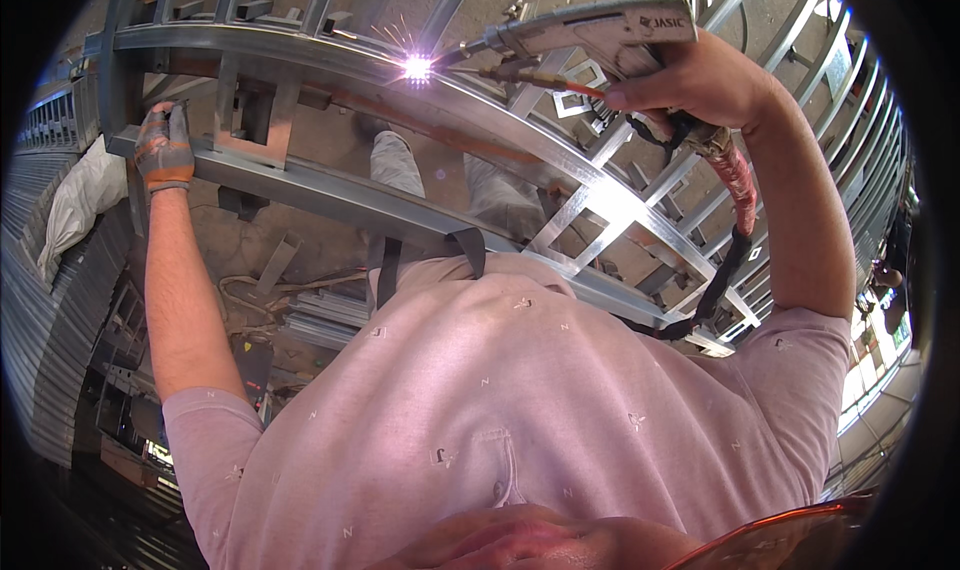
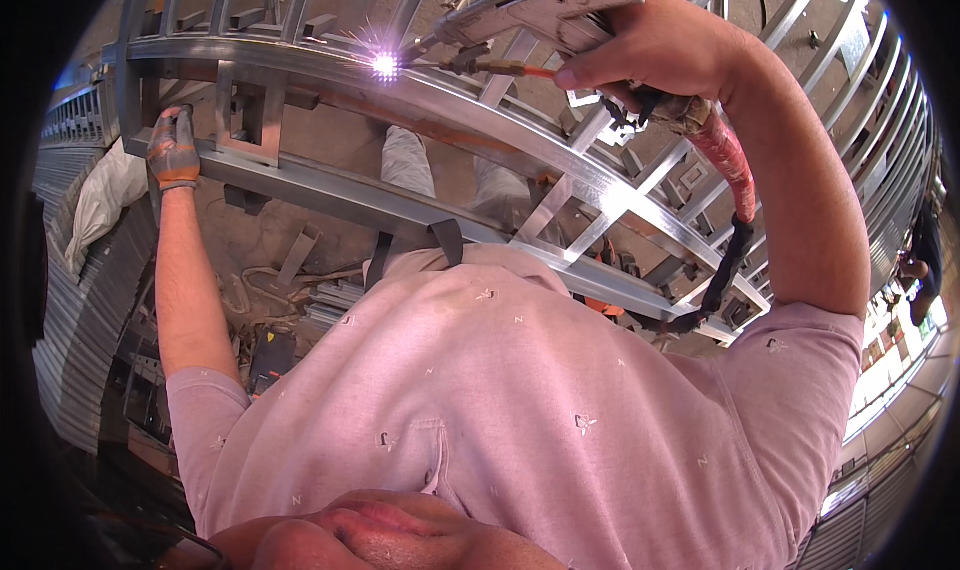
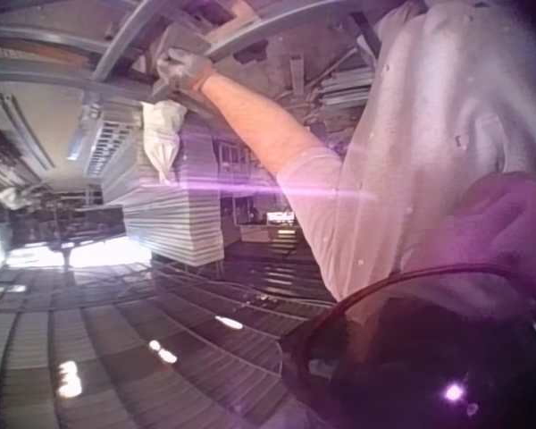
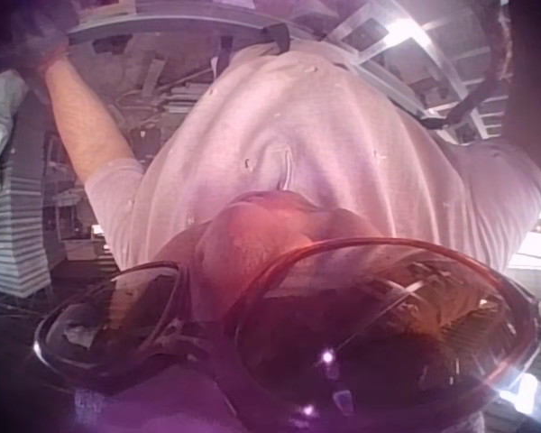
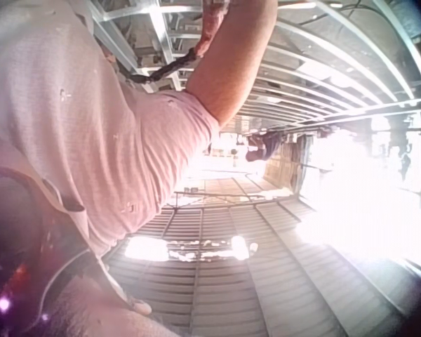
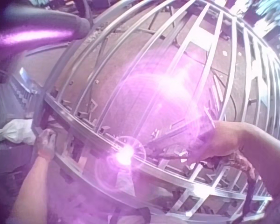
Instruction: The person welds a metal frame structure using a handheld welding torch. They hold the frame with one hand while applying the weld with the other, creating sparks along the joints.
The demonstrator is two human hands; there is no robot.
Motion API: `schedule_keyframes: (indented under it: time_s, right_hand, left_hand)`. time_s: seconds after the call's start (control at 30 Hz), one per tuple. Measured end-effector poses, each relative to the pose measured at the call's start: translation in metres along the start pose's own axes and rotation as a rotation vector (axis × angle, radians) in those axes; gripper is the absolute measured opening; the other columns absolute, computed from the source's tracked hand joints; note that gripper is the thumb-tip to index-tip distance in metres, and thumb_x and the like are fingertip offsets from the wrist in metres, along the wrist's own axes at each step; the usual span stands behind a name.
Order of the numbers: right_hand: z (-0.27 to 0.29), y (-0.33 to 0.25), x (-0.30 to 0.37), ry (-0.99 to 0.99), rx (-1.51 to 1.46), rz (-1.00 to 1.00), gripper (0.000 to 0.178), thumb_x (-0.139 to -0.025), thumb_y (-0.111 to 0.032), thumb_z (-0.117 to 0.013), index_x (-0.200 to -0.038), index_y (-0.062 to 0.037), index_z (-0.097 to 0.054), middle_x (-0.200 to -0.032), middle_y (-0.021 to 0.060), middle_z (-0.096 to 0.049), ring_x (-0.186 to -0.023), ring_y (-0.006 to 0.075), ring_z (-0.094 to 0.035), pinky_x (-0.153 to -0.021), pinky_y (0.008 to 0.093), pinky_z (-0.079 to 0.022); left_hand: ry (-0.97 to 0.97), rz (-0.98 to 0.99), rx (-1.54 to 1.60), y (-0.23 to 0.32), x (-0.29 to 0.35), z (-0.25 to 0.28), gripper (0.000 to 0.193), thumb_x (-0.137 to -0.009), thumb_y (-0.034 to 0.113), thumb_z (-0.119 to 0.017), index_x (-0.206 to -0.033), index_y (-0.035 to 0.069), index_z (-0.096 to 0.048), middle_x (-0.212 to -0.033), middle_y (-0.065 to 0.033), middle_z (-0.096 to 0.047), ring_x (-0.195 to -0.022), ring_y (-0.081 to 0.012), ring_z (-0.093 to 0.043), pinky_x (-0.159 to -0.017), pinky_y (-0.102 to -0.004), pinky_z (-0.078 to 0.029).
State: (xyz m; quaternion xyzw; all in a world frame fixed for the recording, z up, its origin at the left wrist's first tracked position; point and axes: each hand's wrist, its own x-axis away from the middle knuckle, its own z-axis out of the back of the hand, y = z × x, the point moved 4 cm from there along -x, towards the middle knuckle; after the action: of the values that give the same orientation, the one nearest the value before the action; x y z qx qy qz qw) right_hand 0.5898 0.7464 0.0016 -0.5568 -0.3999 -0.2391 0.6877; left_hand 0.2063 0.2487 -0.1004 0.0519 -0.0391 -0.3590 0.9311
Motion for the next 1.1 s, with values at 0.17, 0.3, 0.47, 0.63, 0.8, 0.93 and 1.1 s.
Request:
schedule_keyframes:
  time_s: [0.17,0.3,0.47,0.63,0.8,0.93,1.1]
  right_hand:
    - [0.001,0.003,0.001,0.004,0.002,0.013,0.037,-0.091,-0.022,-0.085,-0.117,0.0021,-0.074,-0.066,0.0044,-0.068,-0.054,0.0114,-0.062,-0.054,0.0282,-0.047]
    - [0.000,0.002,0.004,0.039,-0.022,0.011,0.039,-0.089,-0.022,-0.086,-0.117,0.0021,-0.074,-0.071,0.0048,-0.070,-0.057,0.0116,-0.063,-0.054,0.0281,-0.047]
    - [0.005,0.006,0.008,0.038,-0.097,-0.004,0.037,-0.087,-0.020,-0.088,-0.114,0.0022,-0.073,-0.074,0.0053,-0.069,-0.058,0.0121,-0.063,-0.054,0.0277,-0.048]
    - [0.000,0.000,0.006,-0.013,-0.203,0.040,0.032,-0.089,-0.019,-0.087,-0.109,0.0014,-0.072,-0.073,0.0044,-0.068,-0.057,0.0113,-0.062,-0.053,0.0276,-0.047]
    - [-0.005,0.006,0.000,0.034,-0.143,0.029,0.029,-0.091,-0.018,-0.085,-0.108,0.0014,-0.071,-0.073,0.0034,-0.067,-0.056,0.0115,-0.062,-0.052,0.0282,-0.047]
    - [-0.006,0.005,-0.001,0.005,-0.167,0.031,0.029,-0.091,-0.018,-0.085,-0.107,0.0016,-0.071,-0.073,0.0030,-0.067,-0.056,0.0113,-0.062,-0.052,0.0283,-0.047]
    - [-0.010,-0.004,0.002,0.045,-0.126,0.054,0.032,-0.090,-0.021,-0.085,-0.109,0.0017,-0.073,-0.075,0.0042,-0.069,-0.059,0.0119,-0.063,-0.054,0.0287,-0.049]
  left_hand:
    - [0.002,-0.022,-0.009,-0.005,0.000,-0.002,0.027,-0.104,0.037,-0.060,-0.107,0.013,-0.073,-0.106,-0.0158,-0.075,-0.099,-0.0392,-0.072,-0.086,-0.0471,-0.056]
    - [0.018,-0.066,-0.015,-0.011,0.002,-0.004,0.026,-0.104,0.035,-0.061,-0.107,0.012,-0.072,-0.106,-0.0156,-0.075,-0.100,-0.0391,-0.072,-0.086,-0.0465,-0.056]
    - [0.007,-0.079,-0.022,-0.012,0.001,-0.003,0.026,-0.104,0.034,-0.061,-0.108,0.011,-0.072,-0.107,-0.0157,-0.075,-0.102,-0.0384,-0.072,-0.087,-0.0456,-0.056]
    - [0.009,-0.028,0.021,-0.005,0.000,-0.002,0.027,-0.104,0.035,-0.061,-0.107,0.011,-0.073,-0.107,-0.0161,-0.075,-0.101,-0.0390,-0.071,-0.087,-0.0462,-0.056]
    - [0.013,-0.049,0.007,-0.007,0.000,-0.002,0.028,-0.103,0.035,-0.061,-0.108,0.011,-0.073,-0.107,-0.0164,-0.075,-0.102,-0.0392,-0.071,-0.088,-0.0462,-0.056]
    - [-0.008,0.008,0.006,-0.002,0.000,0.000,0.027,-0.104,0.035,-0.061,-0.109,0.011,-0.073,-0.109,-0.0164,-0.075,-0.102,-0.0390,-0.071,-0.088,-0.0460,-0.056]
    - [0.000,-0.012,0.010,-0.005,0.000,-0.001,0.027,-0.103,0.035,-0.061,-0.109,0.011,-0.073,-0.109,-0.0163,-0.075,-0.102,-0.0386,-0.072,-0.088,-0.0461,-0.056]
